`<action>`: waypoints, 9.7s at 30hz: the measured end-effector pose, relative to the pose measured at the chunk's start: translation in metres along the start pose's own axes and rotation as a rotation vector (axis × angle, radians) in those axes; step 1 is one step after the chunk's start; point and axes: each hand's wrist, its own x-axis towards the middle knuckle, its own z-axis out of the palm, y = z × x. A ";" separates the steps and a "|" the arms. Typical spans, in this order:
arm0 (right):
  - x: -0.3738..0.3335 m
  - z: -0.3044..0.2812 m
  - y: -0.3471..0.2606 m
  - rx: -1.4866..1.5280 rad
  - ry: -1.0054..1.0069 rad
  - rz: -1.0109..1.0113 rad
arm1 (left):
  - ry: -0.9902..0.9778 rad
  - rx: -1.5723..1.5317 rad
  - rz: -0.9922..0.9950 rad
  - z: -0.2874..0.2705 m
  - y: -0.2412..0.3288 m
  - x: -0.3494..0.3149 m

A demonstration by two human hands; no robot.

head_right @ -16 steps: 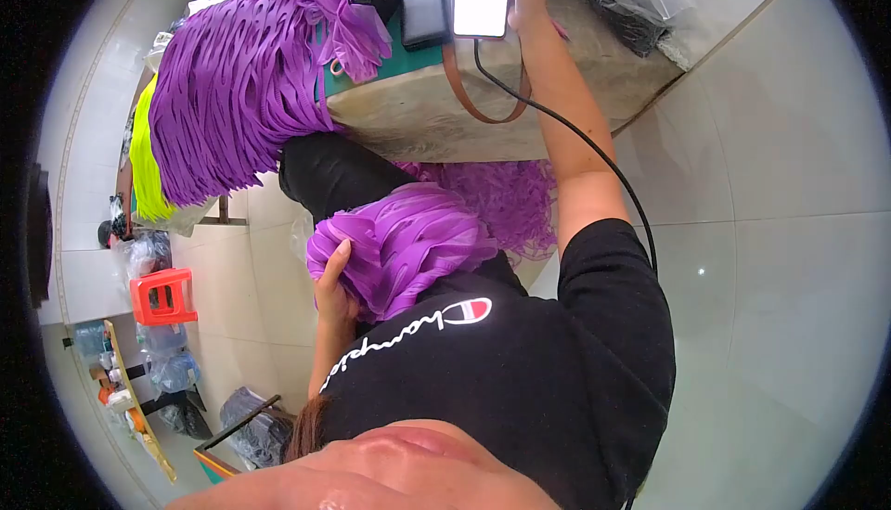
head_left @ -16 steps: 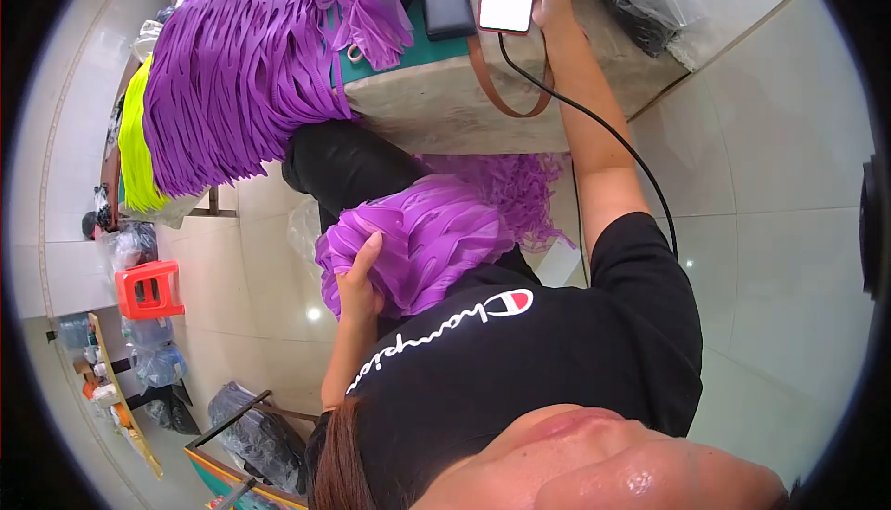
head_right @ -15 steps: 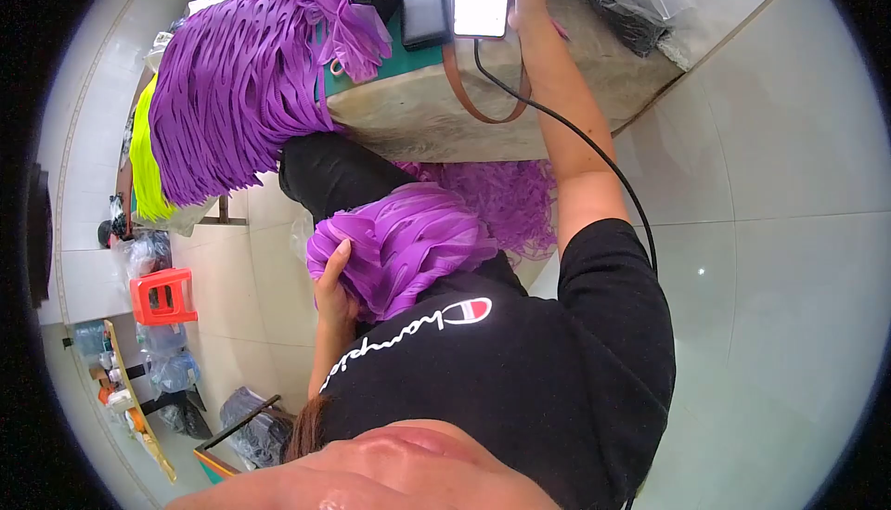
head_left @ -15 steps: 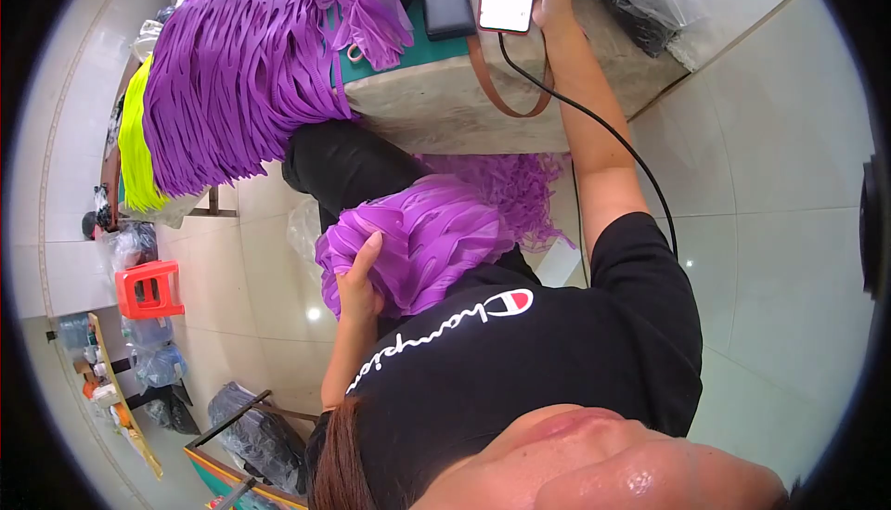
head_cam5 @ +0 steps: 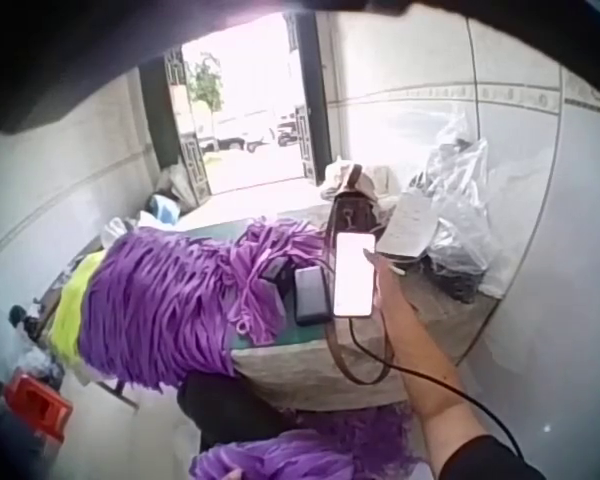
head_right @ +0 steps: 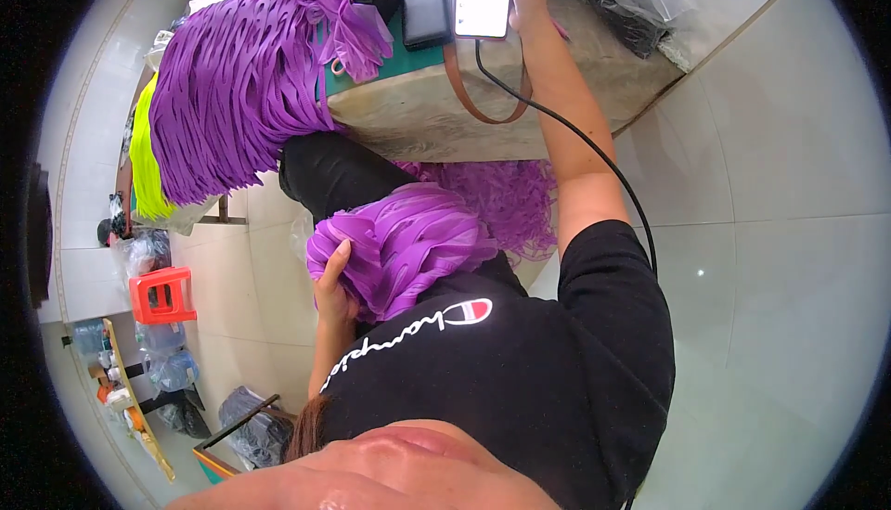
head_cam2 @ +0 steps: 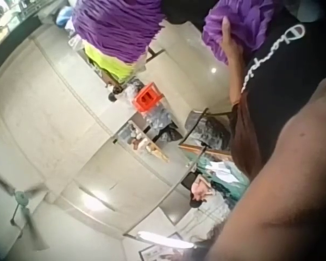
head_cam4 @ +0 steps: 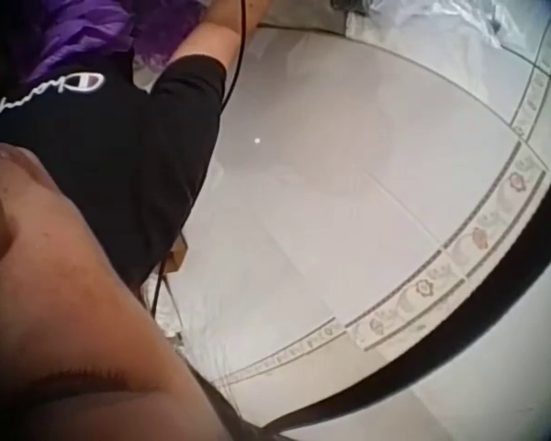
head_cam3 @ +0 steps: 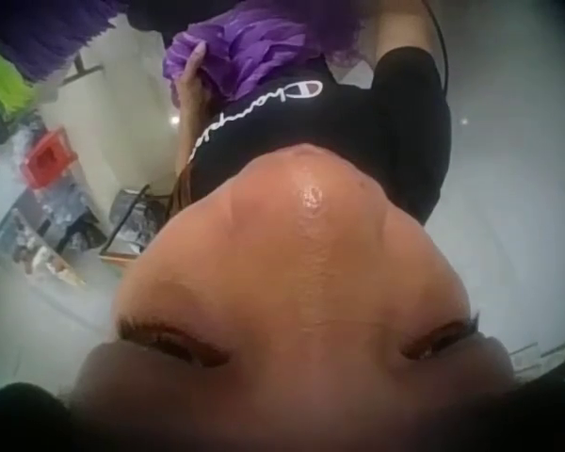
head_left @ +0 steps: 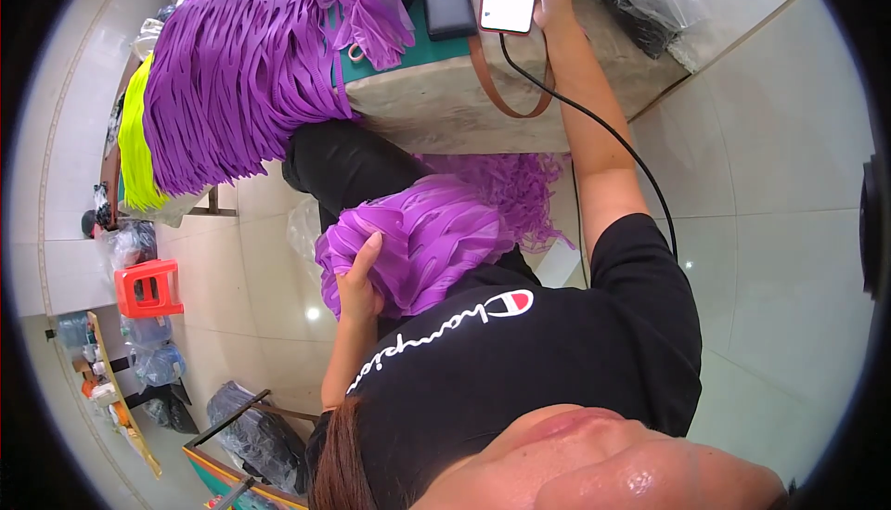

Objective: Using a hook tool to repair or finish threads on a purple fabric garment.

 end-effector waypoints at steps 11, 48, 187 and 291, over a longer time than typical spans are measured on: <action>-0.031 0.107 -0.040 0.052 0.288 0.044 | -0.015 -0.020 0.022 -0.005 0.000 0.003; 0.092 0.020 -0.043 -1.598 0.481 -0.765 | -0.039 -0.130 -0.016 -0.007 0.003 0.007; -0.288 -0.041 0.051 -1.518 0.231 0.245 | 0.210 -0.386 0.143 -0.018 0.043 -0.001; -0.276 0.269 0.071 -0.515 -0.289 0.006 | 0.087 -0.154 0.345 0.019 0.027 -0.033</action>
